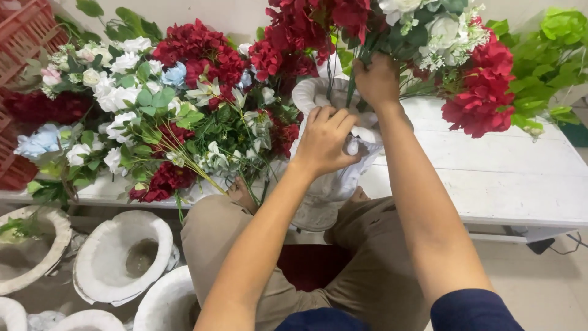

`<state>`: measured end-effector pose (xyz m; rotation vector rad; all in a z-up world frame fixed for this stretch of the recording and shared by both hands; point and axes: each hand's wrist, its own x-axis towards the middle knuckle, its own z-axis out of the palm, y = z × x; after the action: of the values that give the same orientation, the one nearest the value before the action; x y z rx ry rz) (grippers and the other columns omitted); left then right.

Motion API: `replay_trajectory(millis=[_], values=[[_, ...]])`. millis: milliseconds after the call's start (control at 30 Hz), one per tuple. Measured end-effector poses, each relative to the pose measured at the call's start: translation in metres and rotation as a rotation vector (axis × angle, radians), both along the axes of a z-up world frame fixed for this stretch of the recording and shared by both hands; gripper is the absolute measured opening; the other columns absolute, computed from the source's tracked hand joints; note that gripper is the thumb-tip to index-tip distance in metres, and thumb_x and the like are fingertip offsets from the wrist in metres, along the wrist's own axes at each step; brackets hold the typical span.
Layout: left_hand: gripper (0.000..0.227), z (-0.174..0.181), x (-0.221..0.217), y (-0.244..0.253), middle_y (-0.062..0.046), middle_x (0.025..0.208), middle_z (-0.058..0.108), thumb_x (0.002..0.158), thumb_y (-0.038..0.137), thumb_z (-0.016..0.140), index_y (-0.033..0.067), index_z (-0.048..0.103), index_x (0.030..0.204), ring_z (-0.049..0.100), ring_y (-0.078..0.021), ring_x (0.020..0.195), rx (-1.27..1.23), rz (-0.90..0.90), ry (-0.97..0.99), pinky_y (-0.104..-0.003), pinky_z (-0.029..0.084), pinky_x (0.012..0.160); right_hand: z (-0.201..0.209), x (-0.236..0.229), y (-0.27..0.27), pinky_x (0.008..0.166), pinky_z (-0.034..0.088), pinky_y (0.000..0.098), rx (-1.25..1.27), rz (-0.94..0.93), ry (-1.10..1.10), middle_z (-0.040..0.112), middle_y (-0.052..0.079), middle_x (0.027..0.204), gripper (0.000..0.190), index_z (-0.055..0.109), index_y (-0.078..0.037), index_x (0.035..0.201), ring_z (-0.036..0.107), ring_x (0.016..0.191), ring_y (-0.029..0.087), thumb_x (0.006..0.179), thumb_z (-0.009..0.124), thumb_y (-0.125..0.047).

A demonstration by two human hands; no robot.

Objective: Arranging artificial red and white flowers into a white decorative vase on a workspace.

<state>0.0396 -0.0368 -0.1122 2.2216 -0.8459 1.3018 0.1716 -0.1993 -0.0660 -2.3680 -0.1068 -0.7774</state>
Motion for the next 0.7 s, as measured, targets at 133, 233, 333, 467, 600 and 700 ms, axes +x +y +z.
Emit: replay_trajectory(millis=[133, 233, 333, 467, 600, 700], values=[[0.053, 0.001, 0.000, -0.001, 0.002, 0.086, 0.059, 0.061, 0.057, 0.076, 0.0217, 0.063, 0.098, 0.060, -0.0199, 0.095, 0.006, 0.015, -0.014, -0.041, 0.045, 0.095, -0.003, 0.012, -0.003, 0.062, 0.052, 0.0414, -0.195, 0.049, 0.085, 0.064, 0.014, 0.073, 0.034, 0.072, 0.000, 0.090, 0.067, 0.072, 0.032, 0.101, 0.061, -0.031], [0.055, -0.003, 0.000, 0.000, 0.002, 0.087, 0.060, 0.059, 0.056, 0.078, 0.0216, 0.064, 0.099, 0.060, -0.0203, 0.096, 0.011, 0.010, -0.026, -0.041, 0.045, 0.096, -0.004, -0.001, 0.003, 0.075, 0.058, 0.0509, -0.363, 0.042, 0.224, 0.072, 0.028, 0.092, 0.044, 0.073, 0.008, 0.103, 0.072, 0.092, 0.045, 0.099, 0.059, -0.033], [0.057, -0.005, -0.002, 0.004, 0.001, 0.090, 0.061, 0.060, 0.056, 0.079, 0.0214, 0.063, 0.103, 0.061, -0.0220, 0.097, 0.018, -0.003, -0.028, -0.042, 0.045, 0.097, -0.005, -0.014, 0.010, 0.080, 0.060, 0.0546, -0.383, 0.050, 0.284, 0.072, 0.032, 0.099, 0.047, 0.073, 0.009, 0.109, 0.071, 0.100, 0.048, 0.097, 0.060, -0.034], [0.053, -0.001, 0.001, 0.012, -0.001, 0.088, 0.060, 0.060, 0.055, 0.081, 0.0182, 0.063, 0.094, 0.059, -0.0224, 0.094, 0.022, -0.014, -0.050, -0.039, 0.046, 0.091, 0.015, -0.044, 0.023, 0.095, 0.055, 0.0560, -0.208, 0.014, 0.383, 0.068, 0.033, 0.116, 0.056, 0.070, 0.008, 0.118, 0.065, 0.115, 0.048, 0.093, 0.059, -0.040], [0.056, 0.001, -0.008, 0.010, -0.003, 0.089, 0.060, 0.061, 0.058, 0.080, 0.0165, 0.063, 0.094, 0.059, -0.0230, 0.096, 0.038, -0.017, -0.050, -0.040, 0.046, 0.093, 0.037, -0.081, 0.028, 0.104, 0.049, 0.0578, -0.101, -0.003, 0.461, 0.063, 0.032, 0.130, 0.068, 0.067, 0.007, 0.128, 0.058, 0.127, 0.047, 0.090, 0.060, -0.049], [0.053, 0.000, -0.008, 0.008, -0.003, 0.088, 0.059, 0.062, 0.056, 0.080, 0.0159, 0.063, 0.093, 0.059, -0.0235, 0.094, 0.047, -0.037, -0.075, -0.040, 0.047, 0.091, 0.027, -0.073, 0.018, 0.105, 0.048, 0.0540, 0.021, -0.044, 0.416, 0.065, 0.029, 0.128, 0.064, 0.070, 0.001, 0.124, 0.059, 0.128, 0.043, 0.091, 0.062, -0.053]])
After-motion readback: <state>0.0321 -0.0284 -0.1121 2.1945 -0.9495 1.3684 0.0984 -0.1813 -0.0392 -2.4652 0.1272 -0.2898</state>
